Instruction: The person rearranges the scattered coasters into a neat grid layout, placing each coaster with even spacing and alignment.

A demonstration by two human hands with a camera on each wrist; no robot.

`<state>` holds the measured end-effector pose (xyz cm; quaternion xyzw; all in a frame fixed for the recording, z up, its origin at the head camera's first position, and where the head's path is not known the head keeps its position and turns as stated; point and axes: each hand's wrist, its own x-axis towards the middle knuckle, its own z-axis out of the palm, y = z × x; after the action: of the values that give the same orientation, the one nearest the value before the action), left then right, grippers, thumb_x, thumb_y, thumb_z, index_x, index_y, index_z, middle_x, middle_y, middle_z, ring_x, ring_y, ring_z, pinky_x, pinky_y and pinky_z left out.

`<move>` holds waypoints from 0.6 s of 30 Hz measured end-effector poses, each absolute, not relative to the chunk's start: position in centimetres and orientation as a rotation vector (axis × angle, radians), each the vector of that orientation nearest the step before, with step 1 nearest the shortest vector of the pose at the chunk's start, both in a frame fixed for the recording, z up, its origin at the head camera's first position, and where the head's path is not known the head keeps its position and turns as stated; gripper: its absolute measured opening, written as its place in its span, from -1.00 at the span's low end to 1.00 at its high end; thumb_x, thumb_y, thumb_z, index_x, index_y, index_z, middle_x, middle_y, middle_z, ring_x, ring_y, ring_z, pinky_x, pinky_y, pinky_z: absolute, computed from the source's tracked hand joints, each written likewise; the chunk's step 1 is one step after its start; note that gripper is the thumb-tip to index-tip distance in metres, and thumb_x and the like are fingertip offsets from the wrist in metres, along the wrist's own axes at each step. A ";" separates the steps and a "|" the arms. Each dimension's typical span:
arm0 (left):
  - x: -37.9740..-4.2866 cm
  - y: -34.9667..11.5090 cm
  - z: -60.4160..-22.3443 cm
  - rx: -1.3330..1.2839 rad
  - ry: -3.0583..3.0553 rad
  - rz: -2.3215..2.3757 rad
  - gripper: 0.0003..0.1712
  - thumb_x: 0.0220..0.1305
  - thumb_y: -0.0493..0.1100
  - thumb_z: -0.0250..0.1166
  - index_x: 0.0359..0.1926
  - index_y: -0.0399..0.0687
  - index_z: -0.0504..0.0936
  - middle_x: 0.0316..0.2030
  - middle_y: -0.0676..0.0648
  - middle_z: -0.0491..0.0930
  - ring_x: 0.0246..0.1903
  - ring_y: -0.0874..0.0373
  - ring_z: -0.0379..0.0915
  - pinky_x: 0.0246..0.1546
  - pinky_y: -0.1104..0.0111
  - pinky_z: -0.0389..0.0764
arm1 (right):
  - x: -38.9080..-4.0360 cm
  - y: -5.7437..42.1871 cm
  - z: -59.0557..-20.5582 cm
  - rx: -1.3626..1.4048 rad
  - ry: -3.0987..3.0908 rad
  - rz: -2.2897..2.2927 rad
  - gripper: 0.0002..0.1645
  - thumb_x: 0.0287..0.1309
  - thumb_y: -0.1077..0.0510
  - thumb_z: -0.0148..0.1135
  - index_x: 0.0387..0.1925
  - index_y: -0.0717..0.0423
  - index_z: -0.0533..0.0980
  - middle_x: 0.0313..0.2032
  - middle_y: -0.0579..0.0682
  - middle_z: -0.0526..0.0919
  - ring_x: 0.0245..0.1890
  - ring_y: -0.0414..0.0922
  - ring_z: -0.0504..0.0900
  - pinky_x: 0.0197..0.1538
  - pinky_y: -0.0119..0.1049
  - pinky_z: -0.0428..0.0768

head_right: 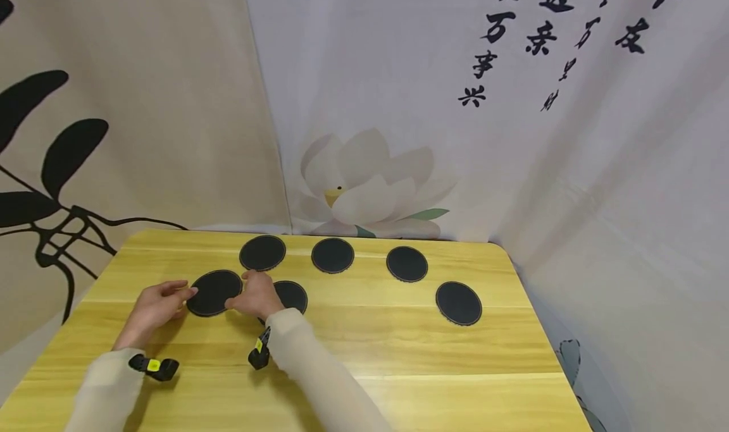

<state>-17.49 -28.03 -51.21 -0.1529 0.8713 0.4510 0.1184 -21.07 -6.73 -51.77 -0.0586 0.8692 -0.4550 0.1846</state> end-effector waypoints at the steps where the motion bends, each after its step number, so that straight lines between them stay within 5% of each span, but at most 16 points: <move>1: -17.5 -28.1 -51.2 -0.440 2.549 1.304 -0.17 0.56 0.16 0.04 0.52 -0.39 0.19 0.44 -0.51 0.23 0.38 -0.43 0.22 0.32 -0.18 0.40 | -21.1 -6.9 -51.8 -0.164 2.448 -1.280 -0.16 0.08 0.06 0.56 0.39 0.04 0.46 0.13 0.01 0.69 -0.02 -0.14 0.70 -0.05 -0.29 0.70; 5: -17.7 -27.8 -51.3 -0.398 2.582 1.234 -0.17 0.55 0.15 0.06 0.48 -0.46 0.22 0.41 -0.52 0.25 0.36 -0.44 0.25 0.31 -0.19 0.42 | -21.2 -7.4 -51.7 -0.185 2.489 -1.227 -0.36 0.08 0.07 0.54 0.21 0.10 0.59 0.01 -0.03 0.73 -0.09 -0.17 0.70 -0.12 -0.34 0.67; 10: -17.9 -27.2 -51.3 -0.388 2.628 1.144 -0.21 0.54 0.09 0.10 0.44 -0.52 0.27 0.32 -0.54 0.35 0.24 -0.41 0.37 0.18 -0.12 0.54 | -21.3 -7.9 -51.7 -0.164 2.535 -1.123 -0.48 0.10 0.02 0.54 0.09 0.11 0.67 0.08 -0.06 0.72 0.03 -0.14 0.69 0.00 -0.30 0.70; 12: -18.1 -27.1 -51.4 -0.401 2.637 1.135 -0.23 0.53 0.06 0.11 0.44 -0.51 0.27 0.32 -0.53 0.36 0.24 -0.40 0.38 0.17 -0.12 0.53 | -21.3 -8.1 -51.7 -0.135 2.523 -1.113 -0.34 0.10 0.01 0.54 0.24 0.08 0.61 0.24 -0.06 0.65 0.20 -0.09 0.63 0.14 -0.24 0.69; 18: -18.4 -26.7 -51.9 -0.441 2.696 1.124 -0.31 0.48 -0.03 0.19 0.39 -0.47 0.36 0.23 -0.49 0.44 0.15 -0.34 0.43 0.10 -0.08 0.52 | -21.3 -8.1 -51.8 -0.113 2.498 -1.148 -0.36 0.12 0.02 0.53 0.24 0.07 0.61 0.23 -0.07 0.65 0.21 -0.07 0.62 0.12 -0.22 0.69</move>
<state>-18.44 -26.71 -51.94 -0.1486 0.9087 0.3787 0.0937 -21.32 -8.08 -51.77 -0.0405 0.8907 -0.4093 0.1937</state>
